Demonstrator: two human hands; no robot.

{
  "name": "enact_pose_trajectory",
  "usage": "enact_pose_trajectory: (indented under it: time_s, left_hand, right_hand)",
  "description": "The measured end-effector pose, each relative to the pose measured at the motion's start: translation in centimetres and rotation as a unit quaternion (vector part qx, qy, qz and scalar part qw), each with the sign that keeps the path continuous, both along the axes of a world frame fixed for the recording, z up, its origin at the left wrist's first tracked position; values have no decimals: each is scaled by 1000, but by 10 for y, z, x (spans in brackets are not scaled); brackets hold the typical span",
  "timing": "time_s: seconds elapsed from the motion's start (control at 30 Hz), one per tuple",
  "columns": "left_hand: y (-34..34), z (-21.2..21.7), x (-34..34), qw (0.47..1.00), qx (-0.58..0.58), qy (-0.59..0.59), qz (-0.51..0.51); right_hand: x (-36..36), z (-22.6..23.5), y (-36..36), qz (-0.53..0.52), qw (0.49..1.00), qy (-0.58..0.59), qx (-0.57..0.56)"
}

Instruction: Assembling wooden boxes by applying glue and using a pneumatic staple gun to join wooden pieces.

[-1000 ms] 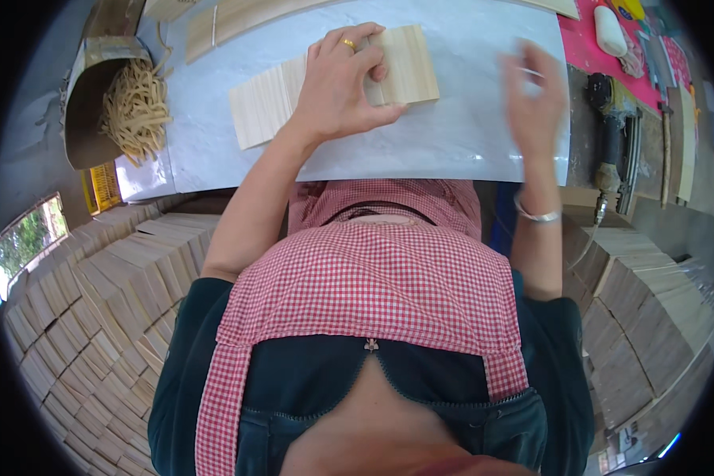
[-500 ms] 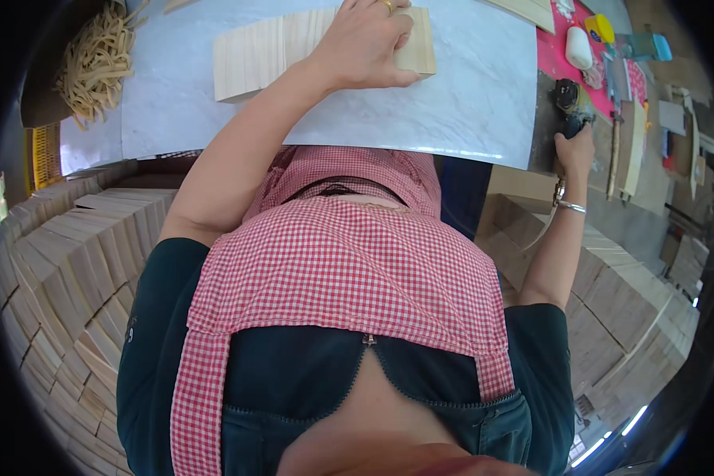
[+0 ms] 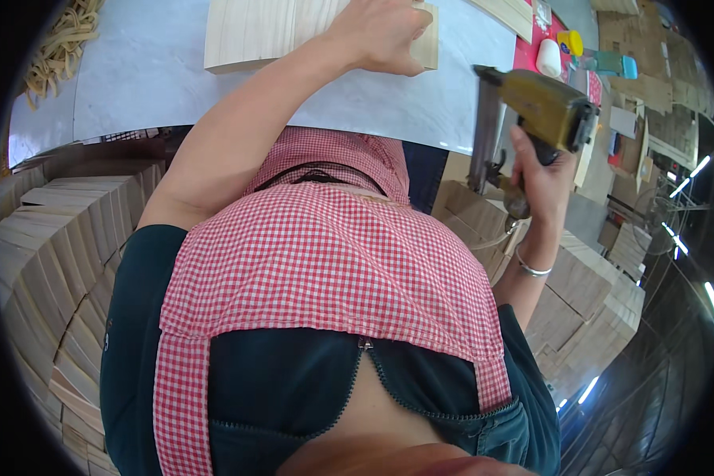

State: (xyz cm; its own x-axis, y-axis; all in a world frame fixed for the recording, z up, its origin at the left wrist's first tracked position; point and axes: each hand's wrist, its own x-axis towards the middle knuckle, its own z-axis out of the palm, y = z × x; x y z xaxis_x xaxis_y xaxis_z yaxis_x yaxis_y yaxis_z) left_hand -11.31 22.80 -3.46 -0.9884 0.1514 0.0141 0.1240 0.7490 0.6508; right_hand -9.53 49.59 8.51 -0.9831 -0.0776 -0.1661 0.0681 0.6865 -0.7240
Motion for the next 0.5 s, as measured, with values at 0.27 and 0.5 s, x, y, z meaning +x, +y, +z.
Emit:
enact_pose_trajectory:
  time_s: [0.27, 0.5]
  left_hand:
    - [-1, -10, -1, 999, 22, 27, -4]
    - [-3, 3, 3, 1000, -15, 15, -12]
  right_hand:
    - [13, -6, -24, 81, 995, -62, 12]
    - [15, -7, -30, 73, 995, -70, 6]
